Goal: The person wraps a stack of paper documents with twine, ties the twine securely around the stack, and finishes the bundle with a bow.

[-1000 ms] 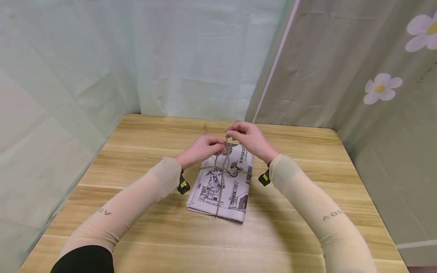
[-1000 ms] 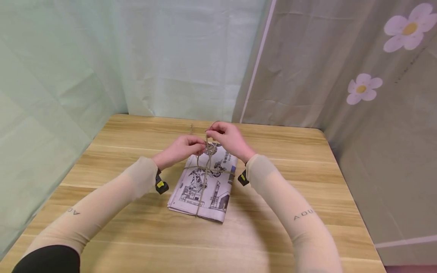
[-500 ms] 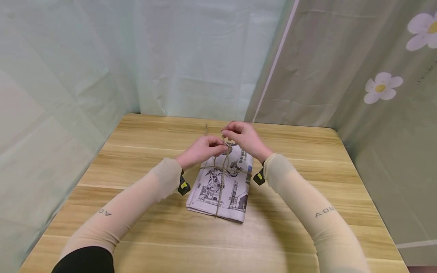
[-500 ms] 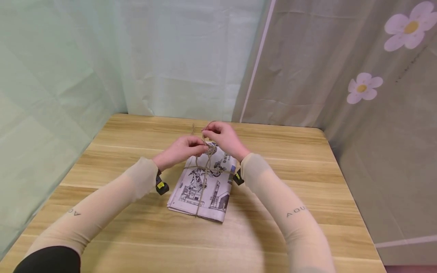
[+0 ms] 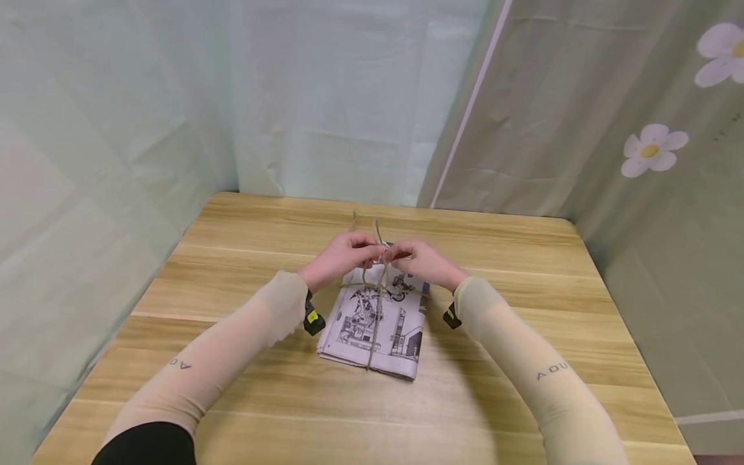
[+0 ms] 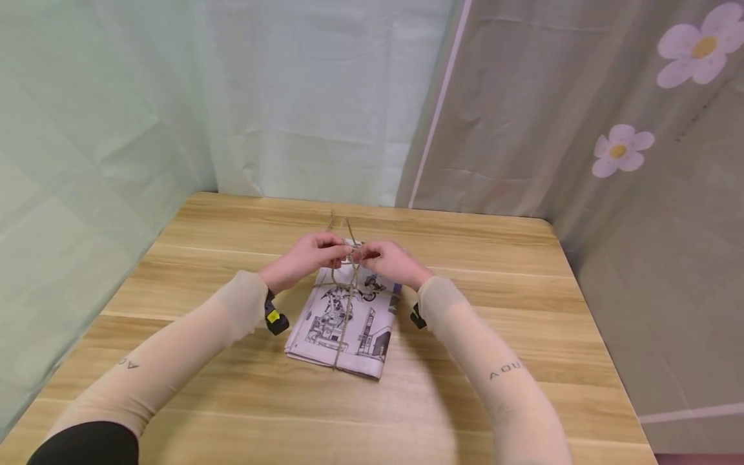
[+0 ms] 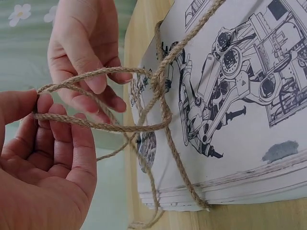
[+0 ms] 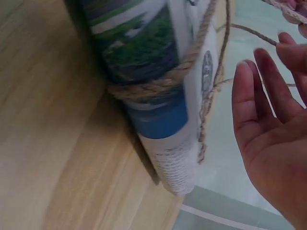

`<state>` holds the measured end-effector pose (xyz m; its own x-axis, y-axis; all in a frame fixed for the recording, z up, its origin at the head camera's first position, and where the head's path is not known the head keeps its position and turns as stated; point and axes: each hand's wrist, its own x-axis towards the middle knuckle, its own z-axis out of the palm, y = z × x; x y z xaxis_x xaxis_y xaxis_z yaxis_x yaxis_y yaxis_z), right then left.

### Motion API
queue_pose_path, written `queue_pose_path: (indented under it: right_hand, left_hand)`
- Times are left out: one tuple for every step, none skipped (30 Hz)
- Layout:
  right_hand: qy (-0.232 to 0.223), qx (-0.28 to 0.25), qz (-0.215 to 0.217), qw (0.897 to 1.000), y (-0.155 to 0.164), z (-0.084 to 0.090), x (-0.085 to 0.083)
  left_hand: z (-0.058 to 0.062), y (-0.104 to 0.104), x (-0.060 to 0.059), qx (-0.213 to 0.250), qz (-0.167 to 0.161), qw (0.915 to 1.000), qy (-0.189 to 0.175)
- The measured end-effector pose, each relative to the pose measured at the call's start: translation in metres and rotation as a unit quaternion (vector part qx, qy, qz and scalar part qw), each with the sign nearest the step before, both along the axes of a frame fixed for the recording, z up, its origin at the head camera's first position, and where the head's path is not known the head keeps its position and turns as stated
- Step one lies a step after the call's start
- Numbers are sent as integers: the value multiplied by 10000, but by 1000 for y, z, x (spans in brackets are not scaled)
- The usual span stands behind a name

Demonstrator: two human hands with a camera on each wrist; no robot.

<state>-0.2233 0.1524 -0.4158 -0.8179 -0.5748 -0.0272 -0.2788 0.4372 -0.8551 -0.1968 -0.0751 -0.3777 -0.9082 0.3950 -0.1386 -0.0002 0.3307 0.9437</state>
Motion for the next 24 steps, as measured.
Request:
queue_pose_path:
  right_hand:
    - [53, 5, -27, 10000, 1, -1, 1]
    - [81, -13, -67, 9999, 1, -3, 1]
    - [106, -37, -133, 9998, 2, -4, 1]
    - [106, -59, -223, 9997, 4, -5, 2]
    - [124, -56, -345, 9993, 7, -5, 3]
    - [138, -60, -469, 9988, 11, -5, 5]
    - [139, -47, -608, 9980, 15, -5, 6]
    - [170, -31, -750, 9970, 21, -4, 8]
    - [207, 14, -883, 9959, 27, -4, 11]
    - [240, 56, -1008, 9946, 34, -3, 13]
    - [282, 76, -1113, 9934, 41, -2, 16]
    - [333, 102, -1202, 9921, 49, -1, 20]
    - [392, 129, -1284, 9909, 56, 0, 23]
    - [477, 157, -1345, 9896, 64, 1, 27]
    - [564, 216, -1390, 9884, 72, 2, 30]
    - [649, 259, -1438, 9871, 80, 2, 34]
    - [733, 308, -1479, 9858, 87, 3, 38]
    - [802, 379, -1532, 9842, 95, 4, 41]
    - [860, 444, -1577, 9827, 102, 4, 45]
    - [929, 536, -1612, 9811, 109, 5, 48]
    - [1002, 639, -1649, 9791, 115, 5, 51]
    - [1055, 723, -1687, 9773, 121, 5, 54]
    - [1108, 810, -1720, 9755, 126, 5, 57]
    - [1158, 887, -1736, 9740, 131, 5, 59]
  left_hand:
    - [0, 0, 0, 3, 13, 10000, -27]
    - [-1, 0, -1, 30, 20, 10000, -62]
    - [-1, 0, -1, 69, 21, 9999, -99]
    - [-1, 0, -1, 94, 23, 9999, -120]
    - [-1, 0, -1, 120, 27, 9998, -142]
    - [-2, 0, -1, 122, 36, 9998, -165]
    - [-1, 0, 0, 151, 56, 9997, -186]
    - [-2, 0, 0, 173, 67, 9996, -218]
    - [-2, -1, 0, 174, 64, 9996, -222]
    - [-3, -2, 1, 178, 66, 9995, -237]
    - [-3, -3, 1, 198, 56, 9995, -252]
    - [-4, -4, 2, 213, 48, 9994, -256]
    - [-4, -5, 2, 233, 36, 9994, -252]
    - [-5, -5, 2, 246, 12, 9994, -254]
    - [-6, -6, 3, 254, -10, 9994, -234]
    - [-7, -6, 3, 273, -10, 9994, -233]
    - [-7, -7, 3, 293, -15, 9993, -230]
    - [-7, -7, 4, 310, -14, 9993, -231]
    - [-7, -7, 4, 347, -11, 9991, -257]
    - [-7, -7, 5, 379, -1, 9989, -279]
    - [-8, -8, 5, 416, 23, 9987, -301]
    - [-8, -8, 6, 478, 56, 9983, -336]
    - [-8, -9, 6, 517, 83, 9980, -356]
    - [-8, -10, 6, 525, 104, 9979, -368]
